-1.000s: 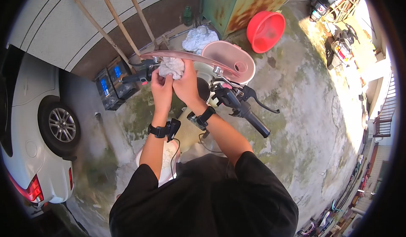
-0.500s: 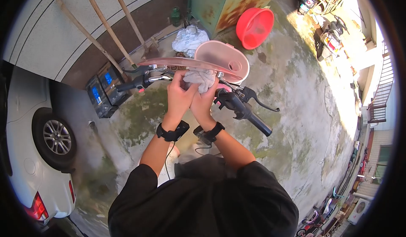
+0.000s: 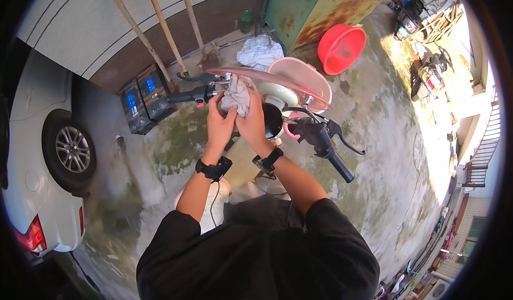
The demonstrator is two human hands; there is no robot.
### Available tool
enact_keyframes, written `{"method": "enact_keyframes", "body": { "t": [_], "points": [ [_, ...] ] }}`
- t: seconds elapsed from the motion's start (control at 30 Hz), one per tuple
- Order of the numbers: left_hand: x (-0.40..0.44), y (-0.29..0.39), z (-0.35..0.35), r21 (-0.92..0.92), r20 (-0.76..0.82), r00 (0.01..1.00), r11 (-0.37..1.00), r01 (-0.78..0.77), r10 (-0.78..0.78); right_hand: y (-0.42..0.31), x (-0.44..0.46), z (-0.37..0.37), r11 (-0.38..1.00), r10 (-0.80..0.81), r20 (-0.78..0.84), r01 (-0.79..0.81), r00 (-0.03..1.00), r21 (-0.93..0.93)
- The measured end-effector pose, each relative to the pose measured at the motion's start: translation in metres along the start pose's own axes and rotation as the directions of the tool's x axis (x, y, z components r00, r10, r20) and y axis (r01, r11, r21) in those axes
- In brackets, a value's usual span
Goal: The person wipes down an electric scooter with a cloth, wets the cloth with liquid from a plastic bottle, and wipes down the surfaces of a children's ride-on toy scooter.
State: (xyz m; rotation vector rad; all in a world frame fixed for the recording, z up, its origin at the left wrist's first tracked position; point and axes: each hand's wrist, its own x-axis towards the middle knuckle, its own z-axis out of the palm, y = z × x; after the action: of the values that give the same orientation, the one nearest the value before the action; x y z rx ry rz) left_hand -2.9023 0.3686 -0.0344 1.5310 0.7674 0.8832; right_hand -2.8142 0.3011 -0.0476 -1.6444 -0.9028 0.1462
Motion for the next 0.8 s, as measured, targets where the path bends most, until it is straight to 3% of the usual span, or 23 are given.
{"method": "enact_keyframes", "body": {
  "t": [0.03, 0.1, 0.23, 0.3, 0.4, 0.5, 0.53, 0.67, 0.77, 0.8],
  "points": [
    [-0.009, -0.001, -0.006, 0.007, -0.055, 0.997, 0.998, -0.055, 0.055, -0.004, -0.007, 0.003, 0.995, -0.081, 0.006, 0.081, 0.997, -0.053],
    [-0.02, 0.001, -0.018, 0.033, -0.167, 0.971, 0.985, -0.169, 0.172, -0.011, -0.015, 0.011, 0.99, -0.066, 0.074, 0.075, 0.995, -0.118],
    [-0.019, -0.013, -0.047, 0.361, -0.069, 0.955, 0.9, -0.244, 0.287, -0.009, -0.007, 0.042, 0.915, -0.191, 0.243, 0.262, 0.951, -0.306],
    [-0.012, -0.03, -0.053, 0.413, -0.086, 0.96, 0.887, -0.208, 0.265, -0.007, 0.005, 0.058, 0.841, -0.248, 0.348, 0.38, 0.904, -0.386],
    [-0.002, -0.039, -0.05, 0.486, -0.081, 0.966, 0.856, -0.176, 0.245, 0.003, 0.01, 0.06, 0.777, -0.211, 0.4, 0.402, 0.892, -0.485],
    [0.0, -0.036, -0.037, 0.447, 0.004, 0.988, 0.884, -0.139, 0.153, 0.014, 0.008, 0.043, 0.744, -0.207, 0.374, 0.394, 0.904, -0.54],
    [-0.001, -0.039, -0.03, 0.44, 0.007, 0.979, 0.879, -0.185, 0.202, 0.019, 0.006, 0.036, 0.74, -0.21, 0.356, 0.386, 0.911, -0.552],
    [-0.011, -0.05, -0.003, 0.409, 0.204, 0.97, 0.889, -0.204, 0.129, 0.05, -0.017, 0.0, 0.758, 0.011, 0.305, 0.191, 0.952, -0.623],
    [-0.024, -0.082, 0.014, 0.419, 0.296, 0.955, 0.899, -0.126, -0.004, 0.086, -0.037, -0.02, 0.751, 0.138, 0.379, 0.152, 0.915, -0.642],
    [-0.027, -0.082, 0.012, 0.377, 0.286, 0.958, 0.92, -0.103, -0.01, 0.082, -0.042, -0.022, 0.741, 0.084, 0.387, 0.202, 0.918, -0.64]
  ]
}}
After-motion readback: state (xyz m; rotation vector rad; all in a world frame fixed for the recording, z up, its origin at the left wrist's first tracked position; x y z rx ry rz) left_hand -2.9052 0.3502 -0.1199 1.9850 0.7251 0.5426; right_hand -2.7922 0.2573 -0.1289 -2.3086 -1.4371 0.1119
